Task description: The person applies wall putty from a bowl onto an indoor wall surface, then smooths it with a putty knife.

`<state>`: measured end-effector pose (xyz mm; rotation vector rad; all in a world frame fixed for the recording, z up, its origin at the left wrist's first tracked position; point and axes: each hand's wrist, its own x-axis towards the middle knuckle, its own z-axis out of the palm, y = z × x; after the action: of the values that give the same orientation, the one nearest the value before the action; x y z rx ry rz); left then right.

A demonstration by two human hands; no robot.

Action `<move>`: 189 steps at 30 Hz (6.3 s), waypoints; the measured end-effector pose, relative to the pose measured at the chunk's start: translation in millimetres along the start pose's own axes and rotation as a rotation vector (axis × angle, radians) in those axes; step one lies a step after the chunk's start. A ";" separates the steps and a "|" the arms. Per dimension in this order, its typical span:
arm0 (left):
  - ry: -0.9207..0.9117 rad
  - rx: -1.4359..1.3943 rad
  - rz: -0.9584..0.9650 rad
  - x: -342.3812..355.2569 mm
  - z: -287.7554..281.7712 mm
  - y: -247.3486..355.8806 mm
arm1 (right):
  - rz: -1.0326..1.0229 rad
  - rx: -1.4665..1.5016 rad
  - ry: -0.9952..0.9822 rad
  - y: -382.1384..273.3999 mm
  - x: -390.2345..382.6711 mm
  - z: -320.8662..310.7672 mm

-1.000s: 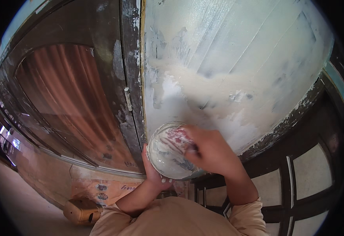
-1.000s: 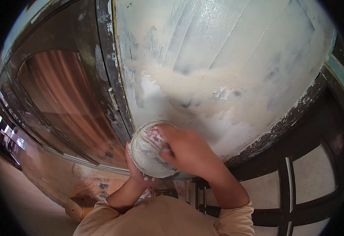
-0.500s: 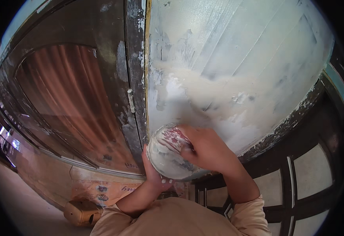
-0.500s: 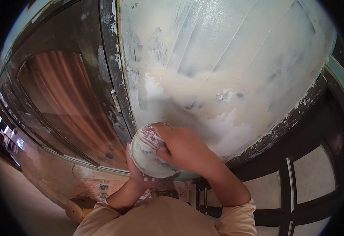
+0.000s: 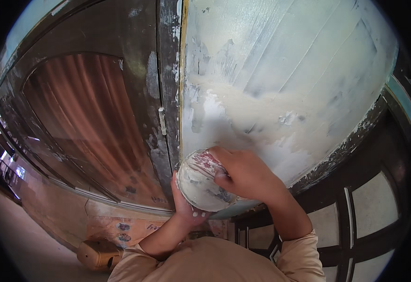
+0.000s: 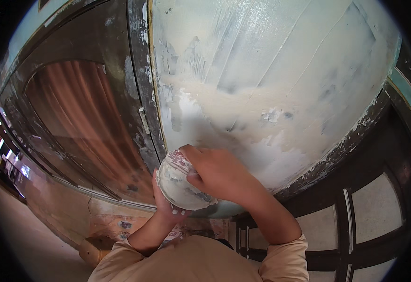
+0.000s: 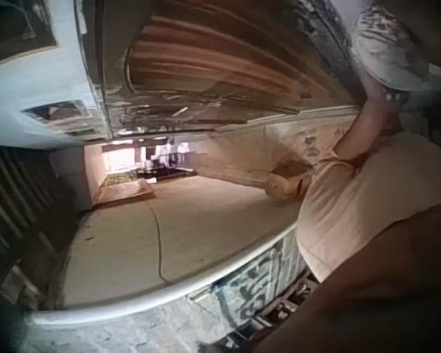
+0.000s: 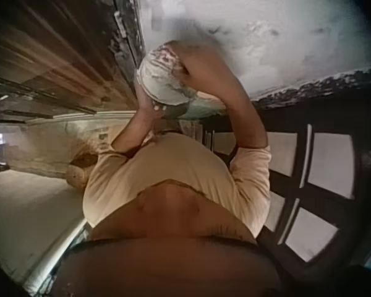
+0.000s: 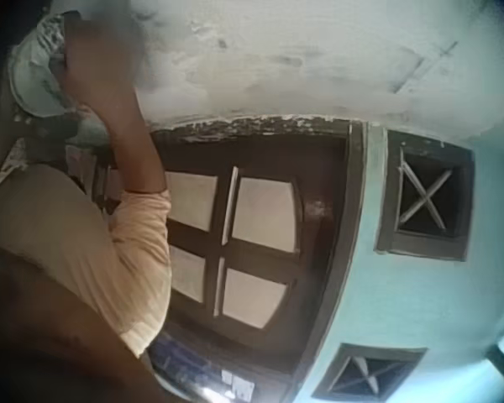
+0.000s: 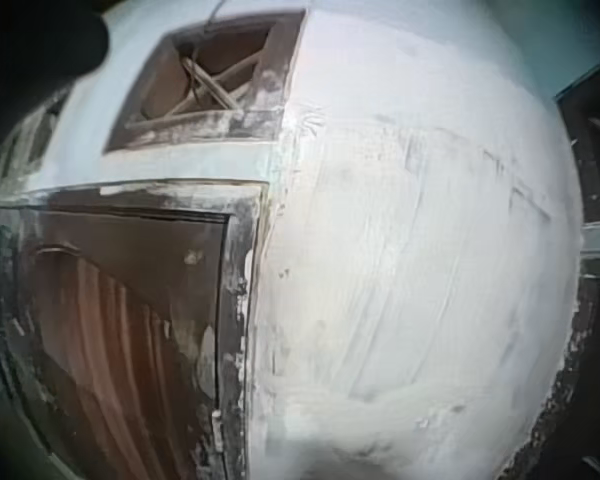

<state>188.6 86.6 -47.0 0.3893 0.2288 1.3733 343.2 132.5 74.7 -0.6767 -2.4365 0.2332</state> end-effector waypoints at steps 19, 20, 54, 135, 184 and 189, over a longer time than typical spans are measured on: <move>-0.081 -0.031 0.001 -13.4 5.5 9.5 | -0.094 -0.197 -0.210 -30.3 12.1 -26.1; -0.033 -0.019 0.031 -13.6 4.5 8.9 | -0.066 -0.153 -0.208 -32.1 13.0 -29.9; 0.094 0.010 0.237 -4.9 13.5 12.0 | -0.356 -0.401 -0.060 -11.0 -23.9 11.6; -0.026 -0.093 0.058 -0.4 23.6 -28.1 | -0.130 -0.088 0.083 6.2 -7.7 -36.7; 0.069 -0.080 0.060 26.0 14.9 -66.8 | -0.047 -0.024 0.003 55.0 -38.8 -37.6; 0.059 -0.002 0.049 30.6 15.6 -66.3 | 0.006 -0.100 -0.064 57.7 -40.1 -28.6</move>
<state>260.3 104.8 -57.1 0.3548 0.2677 1.4349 411.8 161.3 59.9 -0.7304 -2.5218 0.1377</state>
